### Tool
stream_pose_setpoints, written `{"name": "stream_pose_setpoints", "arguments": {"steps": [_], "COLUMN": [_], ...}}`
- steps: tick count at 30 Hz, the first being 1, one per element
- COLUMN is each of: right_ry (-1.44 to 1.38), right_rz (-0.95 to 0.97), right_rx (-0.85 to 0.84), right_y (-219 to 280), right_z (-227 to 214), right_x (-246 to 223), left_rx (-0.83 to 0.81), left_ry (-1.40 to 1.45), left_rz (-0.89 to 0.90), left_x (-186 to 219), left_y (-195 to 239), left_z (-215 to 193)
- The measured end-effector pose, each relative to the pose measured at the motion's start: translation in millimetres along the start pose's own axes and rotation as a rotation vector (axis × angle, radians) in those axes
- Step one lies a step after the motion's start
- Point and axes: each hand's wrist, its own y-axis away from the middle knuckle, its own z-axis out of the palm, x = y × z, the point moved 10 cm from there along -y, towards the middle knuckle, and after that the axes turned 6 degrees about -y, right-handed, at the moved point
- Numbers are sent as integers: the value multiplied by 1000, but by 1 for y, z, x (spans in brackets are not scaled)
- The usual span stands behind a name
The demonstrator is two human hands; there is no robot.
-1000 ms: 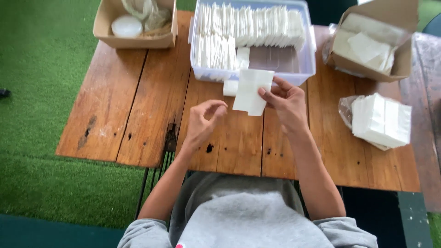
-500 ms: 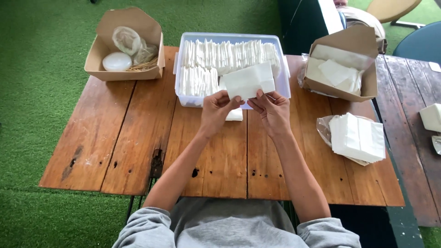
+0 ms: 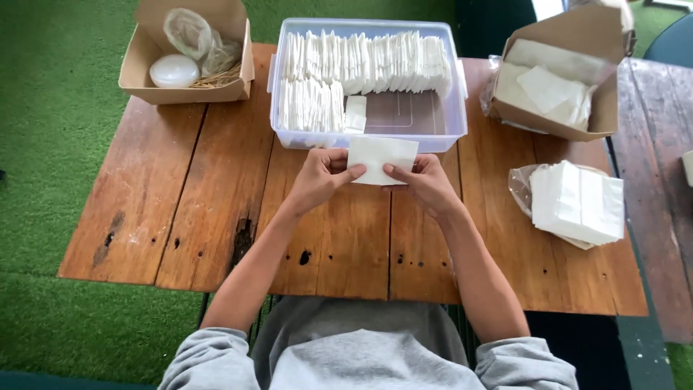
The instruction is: Folding individual paper napkins and stacking them neatly on a wooden table.
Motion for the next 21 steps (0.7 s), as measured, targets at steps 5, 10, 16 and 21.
{"name": "stream_pose_setpoints", "arguments": {"steps": [5, 10, 16, 21], "right_ry": [52, 77, 74, 70], "right_rz": [66, 144, 177, 159], "right_rx": [15, 32, 29, 23], "right_y": [1, 9, 7, 9], "right_z": [-15, -13, -11, -12], "right_x": [23, 29, 40, 40], "left_rx": [-22, -26, 8, 0], "left_ry": [71, 144, 177, 229], "left_rz": [-138, -236, -276, -261], "left_x": [-42, -64, -74, -63], "left_y": [8, 14, 15, 19], "left_z": [-6, -1, -7, 3]}}
